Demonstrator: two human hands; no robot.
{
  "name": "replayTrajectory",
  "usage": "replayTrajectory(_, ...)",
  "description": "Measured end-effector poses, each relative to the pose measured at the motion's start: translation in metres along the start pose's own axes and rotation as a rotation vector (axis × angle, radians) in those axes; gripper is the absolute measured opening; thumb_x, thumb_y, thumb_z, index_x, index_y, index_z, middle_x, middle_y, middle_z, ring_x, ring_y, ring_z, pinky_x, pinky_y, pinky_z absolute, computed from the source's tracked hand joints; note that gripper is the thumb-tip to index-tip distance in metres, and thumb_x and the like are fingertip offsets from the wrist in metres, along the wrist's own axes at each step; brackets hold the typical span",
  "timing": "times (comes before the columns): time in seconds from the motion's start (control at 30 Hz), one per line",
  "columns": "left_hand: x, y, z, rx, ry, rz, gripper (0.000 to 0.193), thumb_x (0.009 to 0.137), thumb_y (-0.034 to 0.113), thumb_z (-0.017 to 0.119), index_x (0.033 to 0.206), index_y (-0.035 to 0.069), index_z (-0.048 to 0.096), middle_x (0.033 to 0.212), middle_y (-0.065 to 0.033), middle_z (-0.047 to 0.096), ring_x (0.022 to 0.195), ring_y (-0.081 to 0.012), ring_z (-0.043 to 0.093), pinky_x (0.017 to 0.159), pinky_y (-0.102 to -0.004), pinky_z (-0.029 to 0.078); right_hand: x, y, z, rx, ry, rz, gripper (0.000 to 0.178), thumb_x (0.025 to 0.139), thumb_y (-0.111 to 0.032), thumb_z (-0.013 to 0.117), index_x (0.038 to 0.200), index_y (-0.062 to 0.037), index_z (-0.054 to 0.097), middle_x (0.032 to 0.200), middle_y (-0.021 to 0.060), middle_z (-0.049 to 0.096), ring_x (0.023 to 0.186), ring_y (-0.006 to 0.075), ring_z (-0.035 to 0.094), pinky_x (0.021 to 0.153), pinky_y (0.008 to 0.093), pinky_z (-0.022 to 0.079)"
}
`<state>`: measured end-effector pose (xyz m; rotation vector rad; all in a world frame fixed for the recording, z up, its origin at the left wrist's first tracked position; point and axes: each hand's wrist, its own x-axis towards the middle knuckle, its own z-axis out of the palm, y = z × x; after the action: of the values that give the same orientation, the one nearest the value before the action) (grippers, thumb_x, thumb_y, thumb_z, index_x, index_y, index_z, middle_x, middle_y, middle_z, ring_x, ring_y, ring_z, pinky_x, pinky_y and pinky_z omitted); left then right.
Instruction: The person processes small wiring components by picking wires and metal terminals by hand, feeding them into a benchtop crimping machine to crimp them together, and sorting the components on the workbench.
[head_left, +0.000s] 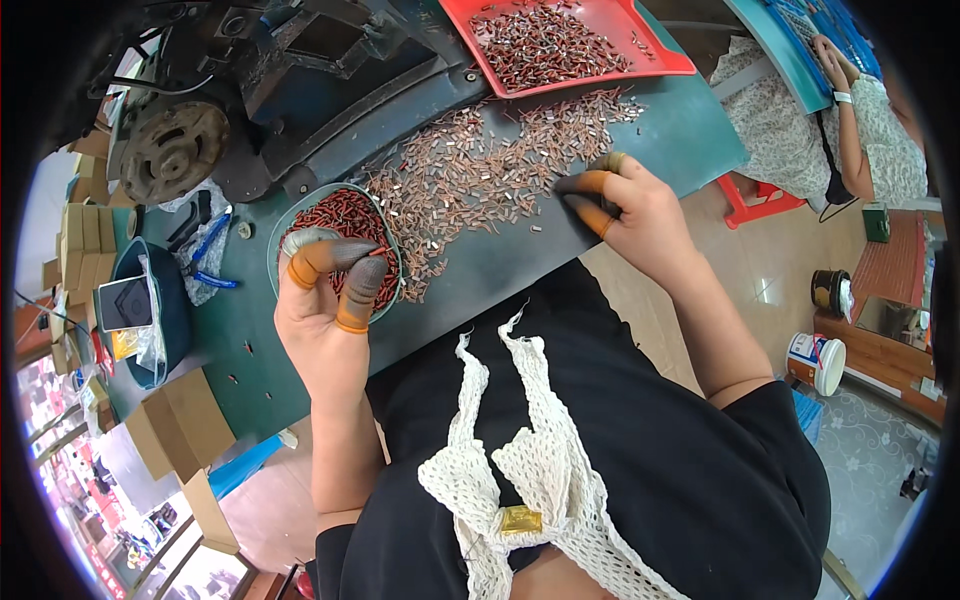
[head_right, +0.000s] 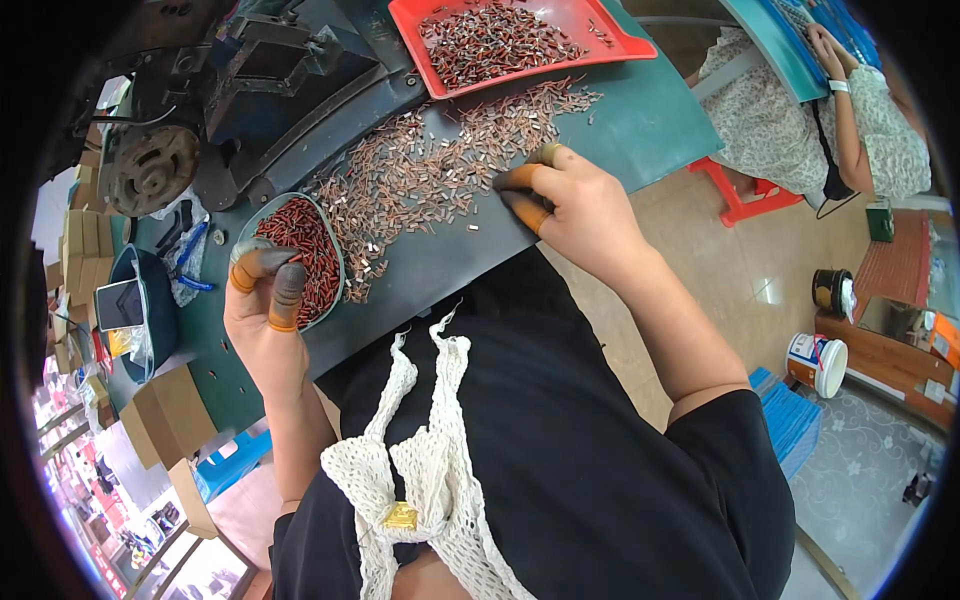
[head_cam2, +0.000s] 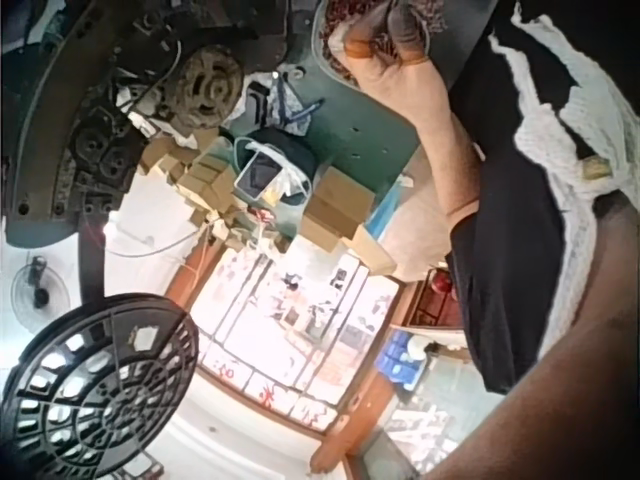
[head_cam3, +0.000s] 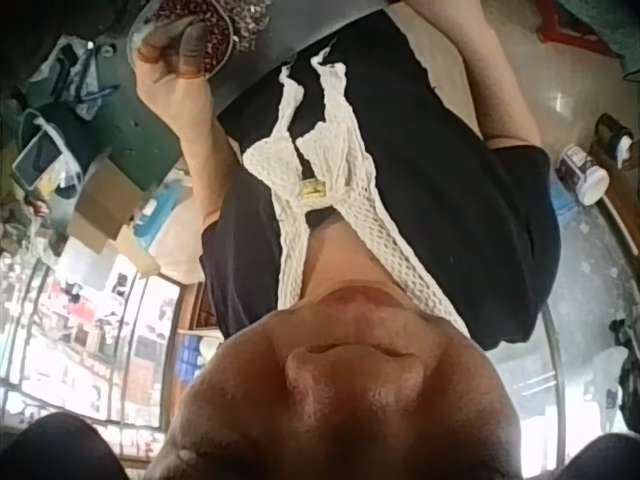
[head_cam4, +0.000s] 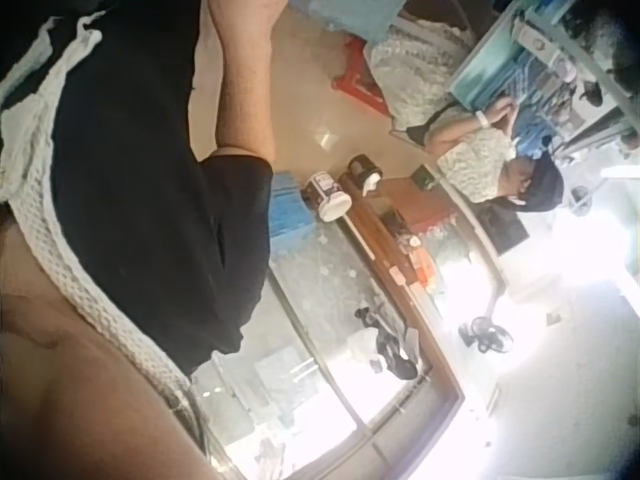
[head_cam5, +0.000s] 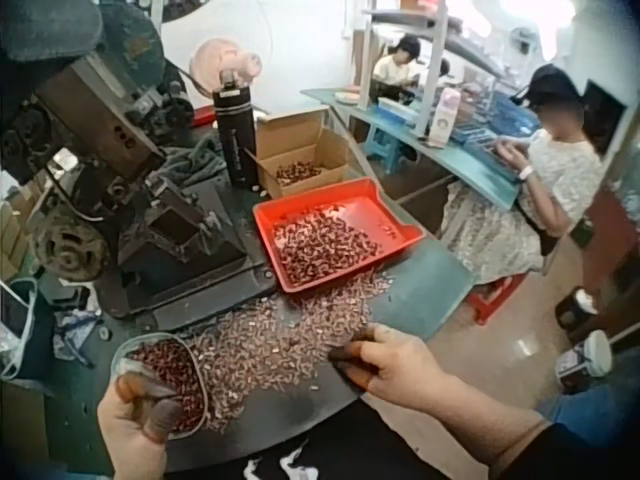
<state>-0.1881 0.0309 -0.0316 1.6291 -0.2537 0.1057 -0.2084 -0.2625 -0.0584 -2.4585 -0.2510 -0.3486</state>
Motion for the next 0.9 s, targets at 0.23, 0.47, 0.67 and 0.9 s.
replayTrajectory(0.23, -0.005, 0.004, 0.002, -0.03, 0.016, -0.035, 0.018, 0.078, -0.004, 0.07, 0.094, 0.0, 0.063, 0.096, -0.0034, 0.057, 0.089, -0.0127, 0.054, 0.083, -0.0244, 0.041, -0.012, 0.004, -0.022, 0.16, -0.17, 0.14, 0.028, 0.074, -0.003, 0.073, 0.101, -0.0079, 0.066, 0.092, 0.0067, 0.057, 0.077, 0.0177, 0.056, 0.065, 0.0289, 0.047)
replayTrajectory(0.47, -0.003, 0.004, 0.006, -0.086, 0.018, -0.043, 0.02, 0.079, -0.005, 0.07, 0.096, 0.001, 0.062, 0.094, -0.0029, 0.058, 0.09, -0.0124, 0.055, 0.084, -0.0247, 0.042, -0.017, -0.005, -0.021, -0.138, -0.148, -0.157, 0.037, 0.066, -0.011, 0.079, 0.101, -0.0086, 0.066, 0.097, 0.0085, 0.058, 0.085, 0.0262, 0.057, 0.071, 0.0341, 0.049)
replayTrajectory(0.67, 0.002, 0.002, 0.003, -0.048, 0.081, -0.017, 0.021, 0.077, -0.003, 0.072, 0.094, 0.003, 0.062, 0.097, -0.0037, 0.058, 0.093, -0.0143, 0.055, 0.085, -0.0263, 0.043, -0.015, -0.006, -0.023, 0.06, -0.181, -0.325, 0.025, 0.067, -0.005, 0.077, 0.089, -0.0084, 0.067, 0.087, 0.0071, 0.062, 0.073, 0.024, 0.06, 0.063, 0.032, 0.049)
replayTrajectory(0.9, 0.061, 0.018, 0.011, 0.624, 0.193, 0.501, 0.021, 0.066, 0.003, 0.077, 0.082, 0.009, 0.066, 0.084, -0.0046, 0.056, 0.082, -0.0236, 0.051, 0.076, -0.0319, 0.041, 0.092, -0.063, -0.004, 0.835, -0.133, 0.241, 0.02, 0.083, -0.004, 0.068, 0.098, 0.0004, 0.056, 0.087, 0.0075, 0.066, 0.077, 0.0146, 0.066, 0.056, 0.0211, 0.052)
